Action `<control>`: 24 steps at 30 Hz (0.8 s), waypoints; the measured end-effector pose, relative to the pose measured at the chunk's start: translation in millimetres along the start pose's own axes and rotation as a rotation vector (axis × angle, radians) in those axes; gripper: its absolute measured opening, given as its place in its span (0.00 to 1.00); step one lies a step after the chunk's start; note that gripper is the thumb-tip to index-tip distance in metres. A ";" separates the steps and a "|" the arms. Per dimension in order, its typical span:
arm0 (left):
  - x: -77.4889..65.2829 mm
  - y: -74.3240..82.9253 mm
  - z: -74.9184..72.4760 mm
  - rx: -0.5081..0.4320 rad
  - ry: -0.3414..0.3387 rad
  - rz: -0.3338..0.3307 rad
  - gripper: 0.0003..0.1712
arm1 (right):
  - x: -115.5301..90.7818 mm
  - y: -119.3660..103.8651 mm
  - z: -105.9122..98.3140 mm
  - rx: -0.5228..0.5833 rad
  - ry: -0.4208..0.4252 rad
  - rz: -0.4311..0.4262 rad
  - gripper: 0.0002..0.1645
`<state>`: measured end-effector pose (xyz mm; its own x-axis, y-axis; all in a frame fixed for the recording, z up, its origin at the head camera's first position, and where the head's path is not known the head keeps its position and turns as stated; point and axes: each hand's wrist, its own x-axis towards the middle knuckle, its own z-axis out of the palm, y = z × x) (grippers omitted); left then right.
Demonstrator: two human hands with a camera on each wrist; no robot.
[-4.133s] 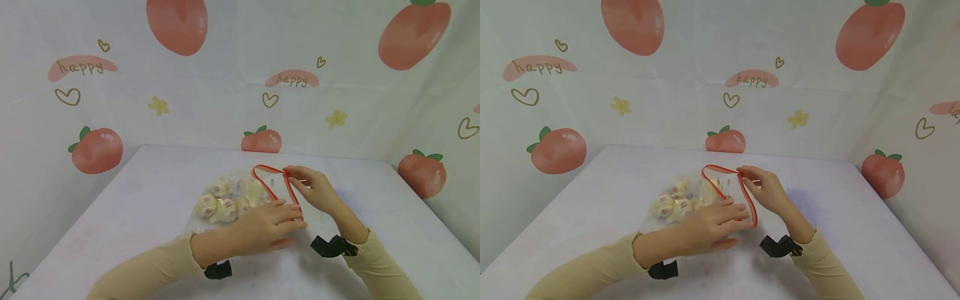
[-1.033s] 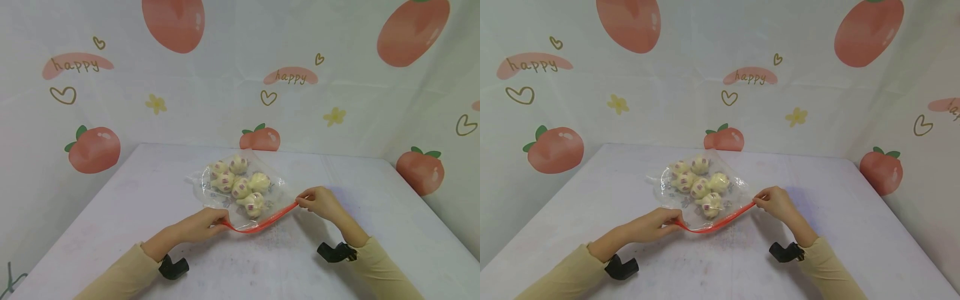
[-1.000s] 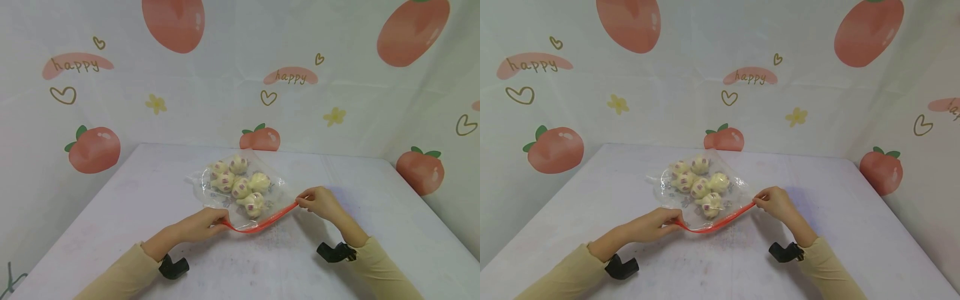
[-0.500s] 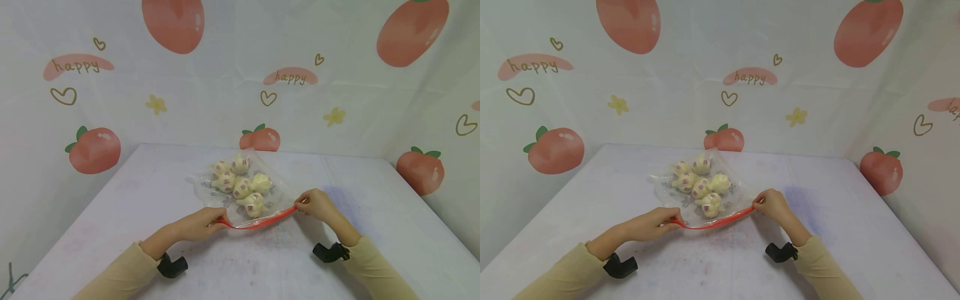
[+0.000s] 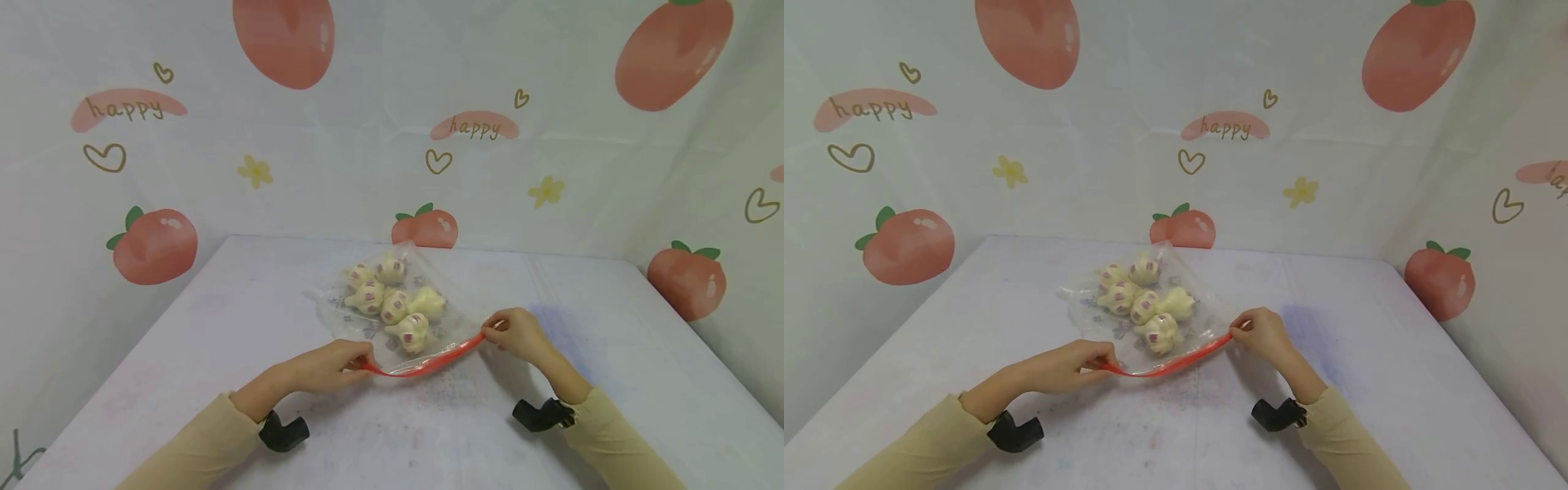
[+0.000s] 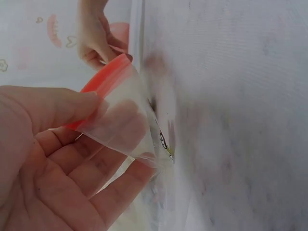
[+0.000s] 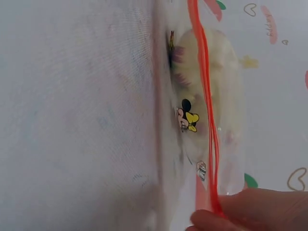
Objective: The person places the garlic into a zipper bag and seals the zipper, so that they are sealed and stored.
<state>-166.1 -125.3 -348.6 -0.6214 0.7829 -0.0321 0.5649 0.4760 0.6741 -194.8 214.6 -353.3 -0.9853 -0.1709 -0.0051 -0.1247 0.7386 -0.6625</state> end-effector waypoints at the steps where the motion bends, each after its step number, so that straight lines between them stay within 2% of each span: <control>1: 0.4 0.6 0.2 -0.011 -0.009 -0.007 0.02 | -0.1 0.8 -0.3 0.024 0.011 0.004 0.09; 7: 4.1 4.7 0.7 -0.027 -0.044 -0.014 0.02 | 2.0 2.8 0.9 0.203 0.070 0.068 0.18; 14: 7.9 5.0 1.6 -0.003 -0.046 0.004 0.04 | 4.8 2.9 2.7 0.397 0.077 0.150 0.36; 20: 11.4 5.5 0.0 0.040 -0.062 0.028 0.03 | 6.2 5.8 3.0 0.425 0.073 0.158 0.36; 24: 16.8 11.0 -6.6 0.065 -0.089 0.026 0.09 | 6.5 7.1 2.9 0.403 0.072 0.147 0.32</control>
<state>-173.9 -109.5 -336.9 -0.5569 0.8265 -0.0826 0.6160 0.4777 0.6265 -201.8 216.8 -360.2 -0.9966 -0.0265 -0.0780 0.0587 0.4353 -0.8984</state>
